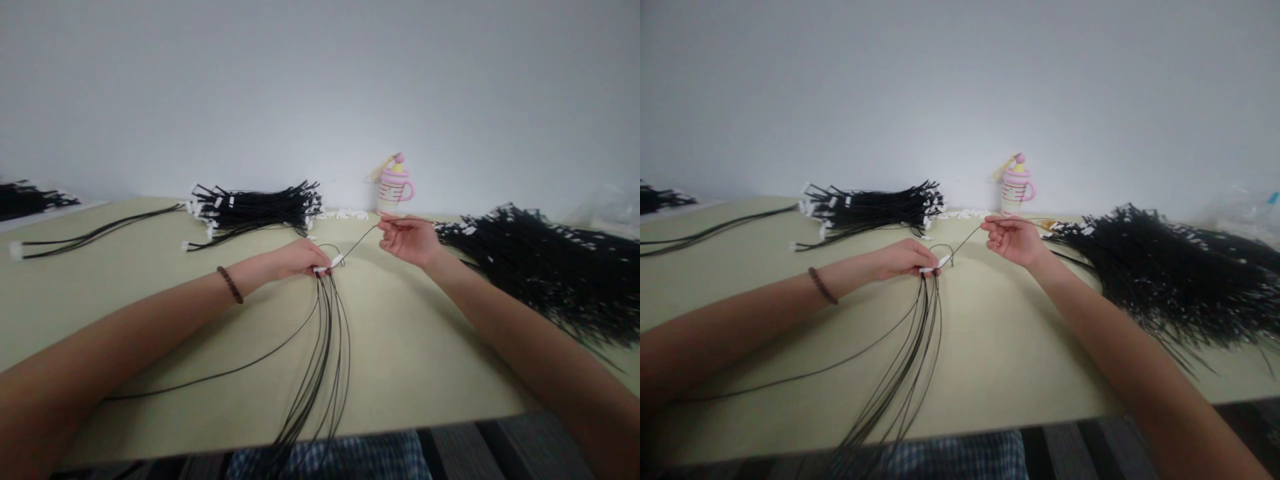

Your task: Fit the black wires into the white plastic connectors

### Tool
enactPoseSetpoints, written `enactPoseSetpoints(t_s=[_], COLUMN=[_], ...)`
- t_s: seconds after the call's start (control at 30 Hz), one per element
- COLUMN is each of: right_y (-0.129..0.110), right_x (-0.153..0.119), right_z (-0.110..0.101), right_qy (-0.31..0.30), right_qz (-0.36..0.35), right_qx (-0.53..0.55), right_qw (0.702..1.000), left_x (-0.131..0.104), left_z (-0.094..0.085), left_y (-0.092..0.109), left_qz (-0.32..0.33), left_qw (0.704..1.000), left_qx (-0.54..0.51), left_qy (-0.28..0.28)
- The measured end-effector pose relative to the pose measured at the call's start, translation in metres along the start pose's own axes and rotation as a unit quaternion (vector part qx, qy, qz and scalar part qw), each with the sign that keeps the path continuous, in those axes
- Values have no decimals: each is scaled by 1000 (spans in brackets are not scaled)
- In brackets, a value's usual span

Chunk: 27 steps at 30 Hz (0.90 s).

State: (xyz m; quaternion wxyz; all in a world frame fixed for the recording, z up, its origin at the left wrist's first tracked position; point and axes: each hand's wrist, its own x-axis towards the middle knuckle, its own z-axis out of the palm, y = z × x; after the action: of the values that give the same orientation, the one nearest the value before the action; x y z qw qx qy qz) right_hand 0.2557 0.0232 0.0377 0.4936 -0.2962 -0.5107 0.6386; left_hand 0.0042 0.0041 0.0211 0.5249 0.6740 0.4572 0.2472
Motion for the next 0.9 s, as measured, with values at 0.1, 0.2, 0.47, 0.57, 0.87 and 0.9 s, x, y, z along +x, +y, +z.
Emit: enactPoseSetpoints(t_s=[0.1, 0.2, 0.47, 0.57, 0.87, 0.9], right_y=[-1, -4, -13, 0, 50, 54], right_x=[5, 8, 11, 13, 3, -1], right_z=[-21, -35, -75, -73, 27, 36], right_qy=[55, 122, 267, 301, 98, 82], right_qz=[-56, -80, -103, -84, -59, -58], right_qx=[15, 33, 66, -45, -271, -293], right_qw=[997, 989, 956, 949, 956, 951], left_x=[1, 4, 6, 3, 5, 4], left_z=[-1, -2, -4, -2, -3, -2], left_y=[-2, -5, -6, -2, -2, -2], left_qz=[0, 3, 9, -3, -19, -19], left_qw=[1000, 1000, 1000, 1000, 999, 999], left_qx=[3, 7, 7, -8, -38, -37], left_qy=[1, 3, -8, -6, -12, -9])
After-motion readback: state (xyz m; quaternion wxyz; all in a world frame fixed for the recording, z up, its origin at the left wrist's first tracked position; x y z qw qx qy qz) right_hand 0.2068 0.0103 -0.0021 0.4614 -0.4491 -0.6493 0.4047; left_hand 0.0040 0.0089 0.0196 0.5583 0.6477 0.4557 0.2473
